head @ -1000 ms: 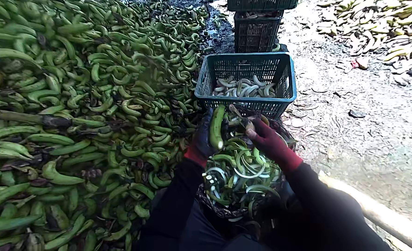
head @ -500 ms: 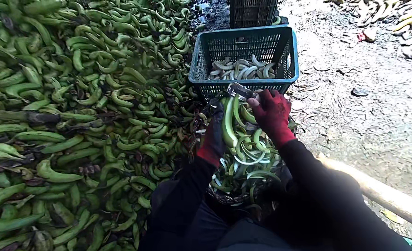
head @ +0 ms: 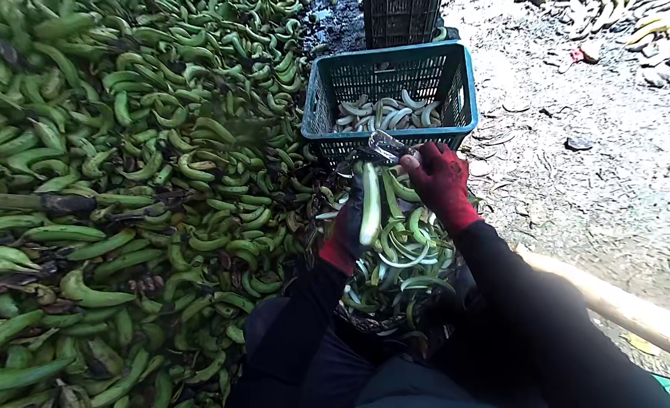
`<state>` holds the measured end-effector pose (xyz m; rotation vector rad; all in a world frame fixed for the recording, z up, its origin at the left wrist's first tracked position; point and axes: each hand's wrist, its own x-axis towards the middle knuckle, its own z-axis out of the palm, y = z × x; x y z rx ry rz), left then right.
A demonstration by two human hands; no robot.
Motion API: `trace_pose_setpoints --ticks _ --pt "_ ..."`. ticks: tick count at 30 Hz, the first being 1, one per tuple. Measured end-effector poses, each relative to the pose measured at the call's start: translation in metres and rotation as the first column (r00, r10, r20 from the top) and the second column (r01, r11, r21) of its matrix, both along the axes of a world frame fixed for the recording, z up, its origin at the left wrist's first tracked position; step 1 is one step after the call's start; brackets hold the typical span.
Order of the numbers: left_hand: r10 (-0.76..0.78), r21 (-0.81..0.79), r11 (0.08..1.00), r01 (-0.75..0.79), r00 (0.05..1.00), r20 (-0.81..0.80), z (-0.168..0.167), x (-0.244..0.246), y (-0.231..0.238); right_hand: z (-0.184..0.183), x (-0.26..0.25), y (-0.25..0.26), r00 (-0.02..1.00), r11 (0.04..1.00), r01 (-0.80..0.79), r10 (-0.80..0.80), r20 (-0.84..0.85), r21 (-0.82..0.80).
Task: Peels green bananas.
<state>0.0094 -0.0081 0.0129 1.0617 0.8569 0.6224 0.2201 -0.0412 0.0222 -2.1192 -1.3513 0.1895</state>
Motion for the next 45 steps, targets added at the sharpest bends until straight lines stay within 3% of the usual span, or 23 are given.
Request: trace_pose_setpoints --ticks 2,4,6,8,10,12,15,16,18,19,21,23,24,27,29,31,33,36,38,39,42,44,45 --pt "0.216 0.223 0.954 -0.201 0.975 -0.044 0.002 0.002 0.005 0.001 -0.020 -0.017 0.984 0.989 -0.148 0.149 -0.101 0.021" --pt "0.398 0.373 0.845 -0.383 0.917 0.041 0.002 0.012 0.030 -0.007 -0.045 -0.031 0.950 0.956 -0.292 0.295 -0.105 0.040" --pt "0.465 0.505 0.769 -0.393 0.885 -0.018 0.005 0.012 0.038 -0.010 -0.054 -0.033 0.941 0.943 -0.332 0.334 -0.058 0.032" --pt "0.372 0.592 0.780 -0.204 0.911 -0.176 0.004 -0.002 0.018 -0.007 -0.044 -0.026 0.952 0.952 -0.306 0.306 0.018 -0.004" --pt "0.173 0.430 0.899 -0.075 0.966 -0.193 0.002 -0.011 0.004 -0.004 -0.021 -0.013 0.967 0.966 -0.249 0.251 0.035 -0.066" --pt "-0.078 0.262 0.957 0.127 0.979 -0.190 0.000 -0.015 0.008 -0.004 -0.001 -0.002 0.985 0.981 -0.168 0.171 0.023 -0.102" --pt "-0.362 0.200 0.895 0.398 0.912 -0.194 -0.004 -0.002 0.020 -0.002 0.011 0.004 0.999 0.993 -0.027 0.024 -0.022 -0.118" --pt "-0.336 0.209 0.902 0.379 0.918 -0.213 -0.005 -0.001 0.019 0.000 0.008 0.001 0.999 0.994 -0.009 0.005 -0.042 -0.111" --pt "-0.028 0.331 0.938 0.104 0.974 -0.224 -0.013 -0.004 0.016 0.000 -0.014 -0.012 0.998 0.996 -0.057 0.055 -0.023 -0.063" --pt "0.156 0.429 0.901 -0.060 0.969 -0.193 -0.016 -0.003 0.020 -0.004 -0.031 -0.021 0.994 0.994 -0.105 0.106 0.017 -0.032" --pt "0.364 0.498 0.828 -0.259 0.923 -0.123 -0.012 -0.001 0.032 -0.013 -0.058 -0.030 0.981 0.986 -0.168 0.166 0.099 0.007" --pt "0.516 0.541 0.760 -0.361 0.840 -0.165 -0.005 0.002 0.035 -0.017 -0.069 -0.030 0.977 0.983 -0.186 0.184 0.108 0.006" --pt "0.514 0.556 0.759 -0.338 0.836 -0.193 -0.002 0.003 0.032 -0.016 -0.067 -0.027 0.977 0.982 -0.191 0.190 0.094 -0.003" --pt "0.385 0.531 0.797 -0.287 0.920 -0.080 0.001 0.008 0.016 -0.009 -0.041 -0.015 0.977 0.977 -0.209 0.210 0.028 -0.036" --pt "0.284 0.581 0.802 -0.142 0.945 -0.161 0.000 0.000 0.011 -0.004 -0.031 -0.014 0.980 0.982 -0.186 0.187 0.064 -0.023" --pt "0.315 0.541 0.833 -0.116 0.903 -0.292 0.008 -0.001 0.013 -0.002 -0.032 -0.016 0.976 0.986 -0.164 0.162 0.148 0.002" --pt "0.281 0.536 0.841 -0.075 0.907 -0.313 0.011 -0.001 0.020 -0.001 -0.034 -0.017 0.973 0.985 -0.170 0.170 0.158 -0.017" --pt "0.022 0.565 0.808 0.168 0.949 -0.314 0.009 -0.001 0.025 0.004 -0.016 -0.010 0.982 0.972 -0.189 0.185 -0.045 -0.142" --pt "-0.151 0.523 0.776 0.353 0.909 -0.389 0.011 -0.006 0.014 0.006 -0.002 -0.005 0.976 0.959 -0.164 0.124 -0.177 -0.232" --pt "-0.174 0.486 0.794 0.365 0.903 -0.394 0.005 -0.009 0.010 0.005 0.001 -0.004 0.975 0.957 -0.140 0.088 -0.206 -0.254" --pt "0.028 0.307 0.951 0.031 0.982 -0.186 -0.011 -0.009 0.016 -0.008 -0.023 -0.019 0.987 0.986 -0.153 0.149 -0.057 -0.060" --pt "0.133 0.043 0.988 -0.145 0.969 0.206 -0.010 -0.008 0.033 -0.018 -0.046 -0.030 0.956 0.959 -0.266 0.249 0.158 0.096" --pt "0.161 -0.113 0.985 -0.127 0.912 0.378 -0.008 -0.009 0.039 -0.020 -0.055 -0.033 0.932 0.938 -0.313 0.272 0.241 0.152"
